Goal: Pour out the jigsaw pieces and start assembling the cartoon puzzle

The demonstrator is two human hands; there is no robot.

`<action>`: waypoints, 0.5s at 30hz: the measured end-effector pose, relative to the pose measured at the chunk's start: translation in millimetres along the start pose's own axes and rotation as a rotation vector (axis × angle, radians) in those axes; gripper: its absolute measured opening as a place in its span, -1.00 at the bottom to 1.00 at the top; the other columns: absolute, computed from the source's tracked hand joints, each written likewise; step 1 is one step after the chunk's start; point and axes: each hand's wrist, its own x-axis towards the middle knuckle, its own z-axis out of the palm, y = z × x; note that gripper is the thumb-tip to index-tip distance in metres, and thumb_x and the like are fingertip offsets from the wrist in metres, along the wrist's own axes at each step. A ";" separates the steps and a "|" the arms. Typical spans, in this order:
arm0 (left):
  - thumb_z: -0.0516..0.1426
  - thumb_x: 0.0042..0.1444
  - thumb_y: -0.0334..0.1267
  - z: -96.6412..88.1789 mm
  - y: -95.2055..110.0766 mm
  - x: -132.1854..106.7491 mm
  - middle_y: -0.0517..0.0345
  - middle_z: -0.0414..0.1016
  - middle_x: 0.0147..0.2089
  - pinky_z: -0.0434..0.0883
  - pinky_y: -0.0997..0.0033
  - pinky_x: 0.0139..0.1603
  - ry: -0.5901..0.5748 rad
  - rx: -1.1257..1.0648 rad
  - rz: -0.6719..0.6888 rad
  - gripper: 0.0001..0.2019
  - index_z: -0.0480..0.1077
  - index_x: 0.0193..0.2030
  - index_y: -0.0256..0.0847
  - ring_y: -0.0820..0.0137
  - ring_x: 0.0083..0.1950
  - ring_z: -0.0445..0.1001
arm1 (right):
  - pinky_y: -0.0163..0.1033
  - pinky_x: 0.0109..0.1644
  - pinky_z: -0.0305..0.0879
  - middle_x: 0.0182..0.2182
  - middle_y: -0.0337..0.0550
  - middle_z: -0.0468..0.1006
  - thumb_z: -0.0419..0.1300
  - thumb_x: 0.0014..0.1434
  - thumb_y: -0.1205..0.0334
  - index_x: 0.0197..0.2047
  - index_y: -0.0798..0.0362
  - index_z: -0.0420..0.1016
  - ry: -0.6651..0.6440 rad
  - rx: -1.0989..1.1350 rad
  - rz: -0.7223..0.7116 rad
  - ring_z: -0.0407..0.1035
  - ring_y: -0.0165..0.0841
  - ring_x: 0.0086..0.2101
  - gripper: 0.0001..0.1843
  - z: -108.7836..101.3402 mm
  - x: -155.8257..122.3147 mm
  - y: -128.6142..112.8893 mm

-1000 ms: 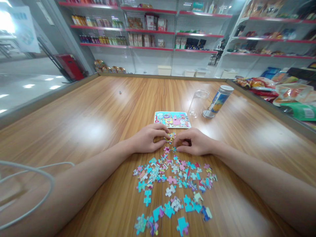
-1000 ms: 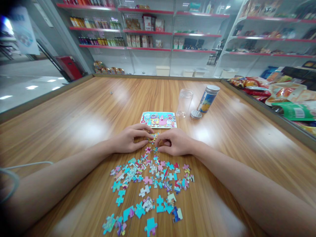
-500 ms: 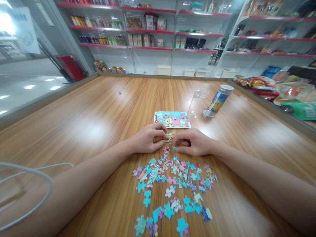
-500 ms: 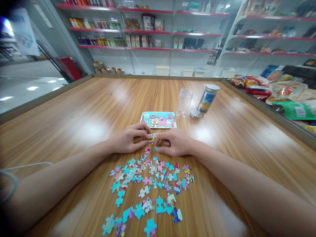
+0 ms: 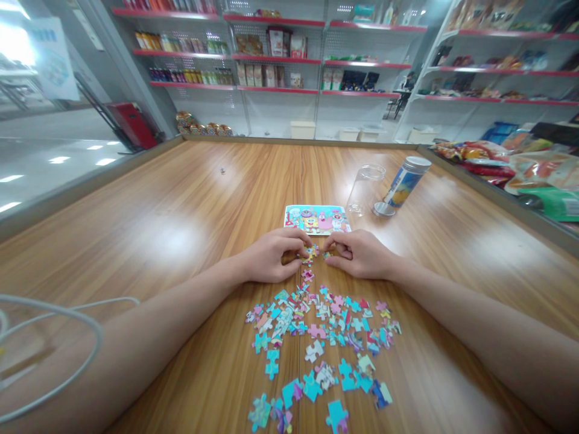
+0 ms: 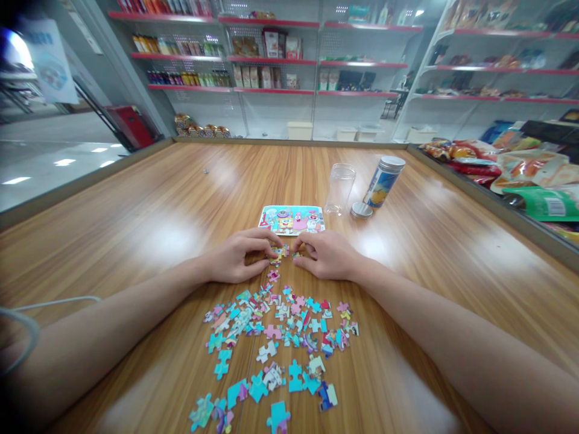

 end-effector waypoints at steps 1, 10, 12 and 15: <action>0.13 0.08 -0.44 0.0 -0.1 0.0 -0.02 0.47 0.02 0.45 0.23 0.10 -0.004 -0.004 0.004 -0.84 0.48 -0.20 -0.26 0.32 0.02 0.47 | -0.33 -0.38 -0.02 -0.60 -0.39 0.27 0.27 0.21 0.12 -0.14 0.05 0.49 0.009 -0.005 0.012 0.18 -0.48 -0.55 -0.79 0.6 0.5 -0.1; 0.13 0.08 -0.45 -0.9 -0.5 -0.1 -0.02 0.49 0.01 0.45 0.22 0.10 -0.024 -0.006 0.004 -0.83 0.49 -0.20 -0.26 0.32 0.02 0.48 | -0.33 -0.38 0.01 -0.58 -0.35 0.36 0.29 0.21 0.15 -0.20 0.07 0.49 0.029 0.028 0.118 0.26 -0.46 -0.51 -0.83 4.3 3.7 -0.6; 0.14 0.09 -0.43 -1.1 -0.4 0.0 -0.02 0.50 0.01 0.45 0.21 0.11 -0.021 0.001 0.007 -0.83 0.50 -0.19 -0.25 0.31 0.03 0.48 | -0.33 -0.38 0.01 -0.58 -0.36 0.36 0.29 0.22 0.16 -0.19 0.07 0.47 0.025 0.032 0.106 0.26 -0.46 -0.51 -0.82 4.3 3.4 0.0; 0.15 0.10 -0.41 -1.2 -0.1 0.0 -0.02 0.50 0.02 0.46 0.19 0.12 -0.025 0.007 0.015 -0.83 0.52 -0.17 -0.24 0.30 0.04 0.48 | -0.33 -0.38 0.01 -0.58 -0.37 0.35 0.28 0.23 0.16 -0.16 0.07 0.44 0.032 0.040 0.075 0.26 -0.45 -0.51 -0.81 4.6 2.9 0.9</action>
